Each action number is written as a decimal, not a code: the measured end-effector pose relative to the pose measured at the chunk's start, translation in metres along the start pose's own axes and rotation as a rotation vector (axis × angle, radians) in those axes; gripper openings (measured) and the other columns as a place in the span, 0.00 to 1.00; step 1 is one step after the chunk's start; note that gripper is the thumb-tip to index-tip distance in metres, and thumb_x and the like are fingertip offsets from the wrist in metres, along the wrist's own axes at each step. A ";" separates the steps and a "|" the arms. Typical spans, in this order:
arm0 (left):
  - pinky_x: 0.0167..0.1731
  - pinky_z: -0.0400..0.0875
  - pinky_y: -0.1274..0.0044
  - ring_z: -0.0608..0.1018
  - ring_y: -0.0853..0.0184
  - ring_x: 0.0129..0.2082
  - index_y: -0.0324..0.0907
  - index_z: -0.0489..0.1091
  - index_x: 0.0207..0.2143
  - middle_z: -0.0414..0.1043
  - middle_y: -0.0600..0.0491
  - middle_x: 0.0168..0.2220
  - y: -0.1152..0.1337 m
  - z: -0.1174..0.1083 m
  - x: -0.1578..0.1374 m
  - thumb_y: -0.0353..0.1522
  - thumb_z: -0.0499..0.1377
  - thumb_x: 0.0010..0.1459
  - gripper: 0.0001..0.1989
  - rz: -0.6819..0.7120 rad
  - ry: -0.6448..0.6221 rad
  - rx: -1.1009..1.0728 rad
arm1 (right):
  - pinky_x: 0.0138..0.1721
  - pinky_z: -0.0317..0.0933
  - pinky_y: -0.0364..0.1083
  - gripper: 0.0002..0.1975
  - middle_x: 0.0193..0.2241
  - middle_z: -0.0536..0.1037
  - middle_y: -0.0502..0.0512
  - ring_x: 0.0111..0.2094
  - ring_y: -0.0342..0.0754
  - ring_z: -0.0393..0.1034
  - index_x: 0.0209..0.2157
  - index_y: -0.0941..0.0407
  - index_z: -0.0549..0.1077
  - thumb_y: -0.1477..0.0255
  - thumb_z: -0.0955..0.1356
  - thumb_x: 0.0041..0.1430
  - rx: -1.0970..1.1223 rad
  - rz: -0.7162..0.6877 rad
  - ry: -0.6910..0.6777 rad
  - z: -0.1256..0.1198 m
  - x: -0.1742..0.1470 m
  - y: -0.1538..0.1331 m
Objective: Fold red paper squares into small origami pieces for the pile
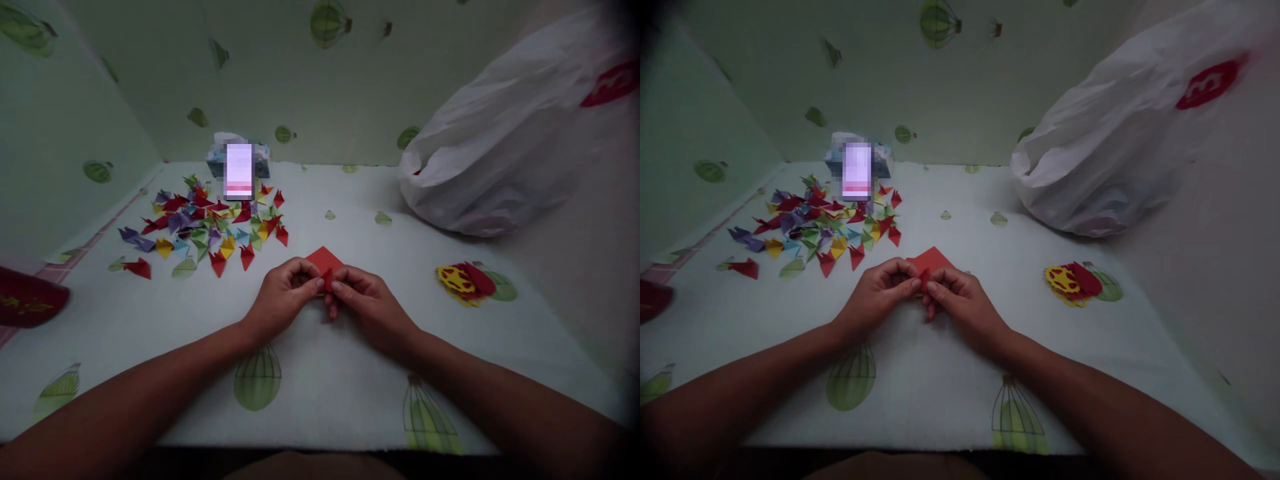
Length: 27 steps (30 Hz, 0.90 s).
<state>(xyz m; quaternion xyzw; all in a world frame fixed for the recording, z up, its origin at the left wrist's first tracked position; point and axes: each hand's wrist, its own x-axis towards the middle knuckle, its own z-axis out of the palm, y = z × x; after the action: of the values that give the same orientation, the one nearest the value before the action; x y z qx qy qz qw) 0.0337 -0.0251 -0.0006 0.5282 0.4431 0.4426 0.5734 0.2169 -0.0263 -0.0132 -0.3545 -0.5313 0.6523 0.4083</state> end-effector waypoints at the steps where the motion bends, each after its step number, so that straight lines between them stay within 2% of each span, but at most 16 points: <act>1: 0.36 0.73 0.75 0.78 0.68 0.31 0.40 0.70 0.31 0.74 0.55 0.29 0.000 0.000 0.000 0.35 0.66 0.54 0.09 0.011 0.015 0.027 | 0.34 0.65 0.45 0.12 0.27 0.76 0.48 0.26 0.42 0.71 0.33 0.56 0.74 0.62 0.71 0.65 -0.019 -0.006 -0.003 0.000 0.000 0.000; 6: 0.32 0.69 0.75 0.74 0.68 0.30 0.41 0.70 0.30 0.72 0.55 0.29 0.001 0.000 -0.002 0.34 0.64 0.56 0.07 0.091 0.060 0.229 | 0.35 0.64 0.45 0.13 0.26 0.76 0.49 0.27 0.43 0.70 0.31 0.56 0.73 0.63 0.69 0.67 -0.119 -0.046 -0.012 -0.001 -0.001 -0.001; 10: 0.30 0.66 0.77 0.71 0.70 0.29 0.41 0.70 0.28 0.69 0.55 0.30 0.004 0.001 -0.003 0.30 0.62 0.57 0.05 0.223 0.112 0.404 | 0.35 0.64 0.45 0.13 0.27 0.76 0.49 0.27 0.43 0.71 0.31 0.55 0.72 0.63 0.69 0.67 -0.168 -0.063 -0.014 -0.001 -0.001 -0.002; 12: 0.31 0.67 0.76 0.72 0.69 0.30 0.41 0.70 0.28 0.69 0.55 0.31 0.004 0.001 -0.003 0.31 0.62 0.58 0.05 0.217 0.105 0.376 | 0.35 0.65 0.45 0.12 0.27 0.76 0.49 0.27 0.43 0.71 0.31 0.55 0.72 0.63 0.68 0.67 -0.173 -0.060 -0.017 -0.001 -0.001 -0.003; 17: 0.31 0.69 0.76 0.74 0.69 0.30 0.41 0.70 0.32 0.71 0.55 0.29 0.002 0.000 -0.003 0.35 0.63 0.59 0.07 0.079 0.039 0.150 | 0.35 0.64 0.45 0.10 0.27 0.76 0.48 0.27 0.42 0.71 0.31 0.55 0.72 0.66 0.68 0.66 -0.169 -0.055 -0.032 0.000 -0.001 -0.006; 22: 0.30 0.69 0.77 0.73 0.71 0.27 0.40 0.69 0.32 0.71 0.56 0.28 -0.001 -0.001 -0.002 0.34 0.63 0.59 0.07 0.070 0.006 0.065 | 0.34 0.65 0.45 0.07 0.28 0.76 0.49 0.26 0.42 0.71 0.33 0.56 0.72 0.68 0.68 0.65 -0.150 -0.067 -0.037 -0.001 0.000 -0.004; 24: 0.31 0.69 0.77 0.74 0.70 0.29 0.40 0.70 0.31 0.70 0.56 0.30 -0.001 -0.001 -0.002 0.32 0.63 0.59 0.06 0.146 0.023 0.132 | 0.34 0.64 0.45 0.06 0.27 0.76 0.49 0.26 0.42 0.71 0.34 0.56 0.72 0.69 0.69 0.65 -0.147 -0.060 -0.033 -0.002 0.001 -0.003; 27: 0.33 0.69 0.77 0.73 0.70 0.32 0.40 0.72 0.30 0.69 0.55 0.31 -0.001 0.000 -0.003 0.27 0.63 0.59 0.05 0.381 0.058 0.336 | 0.34 0.65 0.45 0.05 0.26 0.77 0.48 0.26 0.42 0.72 0.34 0.56 0.73 0.71 0.69 0.64 -0.141 -0.060 -0.031 -0.002 0.001 -0.002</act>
<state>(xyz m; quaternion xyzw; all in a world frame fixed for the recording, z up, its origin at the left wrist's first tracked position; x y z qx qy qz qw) 0.0328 -0.0277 -0.0011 0.6772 0.4192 0.4776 0.3709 0.2185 -0.0246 -0.0120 -0.3558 -0.5925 0.6062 0.3934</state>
